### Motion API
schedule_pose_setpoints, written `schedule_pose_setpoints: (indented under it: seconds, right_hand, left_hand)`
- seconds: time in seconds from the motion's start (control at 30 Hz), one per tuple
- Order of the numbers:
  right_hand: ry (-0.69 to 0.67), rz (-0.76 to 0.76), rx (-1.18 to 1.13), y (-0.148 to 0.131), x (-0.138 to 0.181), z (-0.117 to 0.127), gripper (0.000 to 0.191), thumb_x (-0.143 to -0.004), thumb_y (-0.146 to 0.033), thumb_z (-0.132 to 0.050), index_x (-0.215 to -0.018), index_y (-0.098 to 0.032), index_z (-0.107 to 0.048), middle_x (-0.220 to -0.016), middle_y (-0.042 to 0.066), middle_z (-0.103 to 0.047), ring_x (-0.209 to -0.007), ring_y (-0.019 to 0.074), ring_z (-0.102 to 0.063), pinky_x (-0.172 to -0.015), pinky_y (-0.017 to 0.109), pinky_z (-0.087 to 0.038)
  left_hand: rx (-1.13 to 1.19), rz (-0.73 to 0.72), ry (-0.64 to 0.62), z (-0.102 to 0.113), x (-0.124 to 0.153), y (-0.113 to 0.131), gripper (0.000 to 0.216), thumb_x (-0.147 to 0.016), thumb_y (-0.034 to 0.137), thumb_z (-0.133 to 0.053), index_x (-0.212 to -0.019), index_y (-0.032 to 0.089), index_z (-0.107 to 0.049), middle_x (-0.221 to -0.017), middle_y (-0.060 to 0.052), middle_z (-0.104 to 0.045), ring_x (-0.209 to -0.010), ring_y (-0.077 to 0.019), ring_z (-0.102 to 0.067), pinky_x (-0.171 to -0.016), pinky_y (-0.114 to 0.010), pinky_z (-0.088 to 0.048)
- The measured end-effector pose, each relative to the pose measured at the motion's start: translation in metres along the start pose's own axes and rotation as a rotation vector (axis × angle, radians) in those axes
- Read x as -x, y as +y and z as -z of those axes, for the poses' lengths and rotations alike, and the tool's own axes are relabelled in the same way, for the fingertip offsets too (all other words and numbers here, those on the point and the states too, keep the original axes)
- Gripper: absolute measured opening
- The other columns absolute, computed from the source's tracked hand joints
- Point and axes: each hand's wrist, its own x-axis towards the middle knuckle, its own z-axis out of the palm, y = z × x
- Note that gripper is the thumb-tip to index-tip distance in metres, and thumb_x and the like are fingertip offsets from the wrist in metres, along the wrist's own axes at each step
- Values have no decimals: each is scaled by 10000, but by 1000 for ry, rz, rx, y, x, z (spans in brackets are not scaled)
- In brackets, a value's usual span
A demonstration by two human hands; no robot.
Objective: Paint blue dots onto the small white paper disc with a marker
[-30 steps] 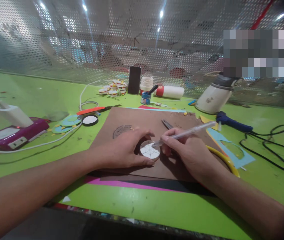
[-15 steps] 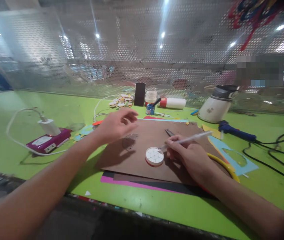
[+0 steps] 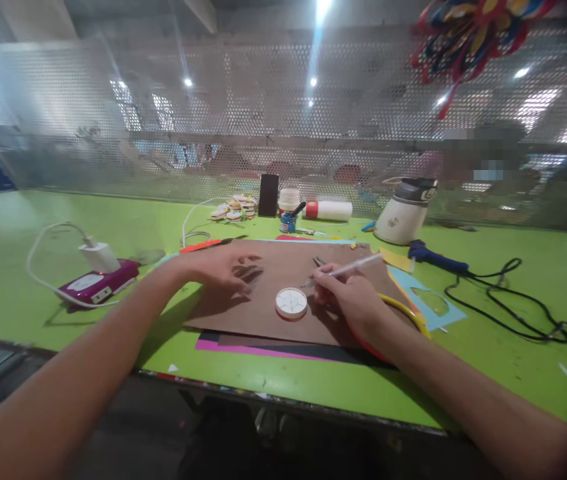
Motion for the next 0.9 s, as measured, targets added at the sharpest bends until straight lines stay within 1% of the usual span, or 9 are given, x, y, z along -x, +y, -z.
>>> schedule_pose_setpoints:
  seconds: [0.07,0.13,0.23,0.3,0.43,0.57,0.63,0.77,0.9]
  right_hand:
    - [-13,0,19,0,0,-1,307,-728,-447,-711,-740,-169,-581,-561,-19,-567,-546,110,-485,-546,254,-374]
    - [-20,2,39,-1,1,-1,297,-731,-437,-709,-721,-169,-578,-564,-18,-570,-555,114,-491,-559,261,-379]
    - [-15,7,69,-2,2,-2,281,-744,-430,-702,-739,-172,-591,-572,-20,-577,-563,121,-498,-580,273,-385]
    - [-14,22,102,-2,2,-2,274,-752,-426,-692,-726,-174,-588,-580,-17,-580,-574,123,-505,-596,278,-390]
    - [-19,39,139,-1,2,-1,279,-740,-433,-680,-700,-179,-572,-580,-13,-574,-581,129,-512,-601,285,-397]
    - [-16,36,143,-1,1,-1,291,-723,-455,-672,-686,-188,-562,-575,-8,-568,-582,141,-524,-573,284,-393]
    - [-14,37,144,0,1,-2,274,-714,-441,-669,-691,-188,-567,-572,-9,-565,-572,136,-517,-563,281,-386]
    - [-15,42,137,1,1,-2,273,-710,-442,-664,-719,-183,-578,-569,-15,-564,-546,123,-494,-545,274,-379]
    - [-21,34,126,2,0,-1,273,-720,-441,-654,-728,-179,-576,-566,-19,-562,-542,118,-489,-537,269,-374]
  left_hand:
    - [-31,-24,-46,-8,-4,1,831,-658,468,-759,-1415,237,-503,-1406,-116,-593,-1185,-302,-607,-971,-357,-465]
    - [-31,6,-40,-13,-8,-2,828,-656,489,-755,-1401,218,-515,-1378,-135,-606,-1163,-315,-614,-950,-365,-472]
    - [4,47,-35,-15,-14,-10,939,-608,529,-778,-1427,181,-479,-1344,-156,-614,-1144,-316,-620,-934,-349,-471]
    - [16,46,-36,-14,-16,-12,964,-583,554,-784,-1420,182,-484,-1345,-154,-610,-1157,-320,-607,-937,-347,-463]
    - [-64,9,-53,-12,-19,-12,788,-597,602,-747,-1273,227,-597,-1264,-115,-650,-1131,-320,-589,-901,-353,-449]
    - [-102,60,-95,-11,-25,-11,600,-605,569,-731,-1078,206,-668,-1019,-85,-702,-953,-283,-623,-778,-324,-444]
    - [-95,75,-121,-10,-29,-10,514,-614,531,-723,-1010,205,-674,-950,-63,-699,-892,-257,-623,-734,-306,-437]
    - [-86,118,-159,-9,-36,-5,488,-615,471,-710,-1008,186,-655,-938,-50,-691,-831,-216,-616,-686,-277,-437]
    - [-97,135,-178,-10,-39,1,461,-637,446,-687,-1006,170,-670,-953,-61,-706,-832,-206,-620,-688,-270,-446]
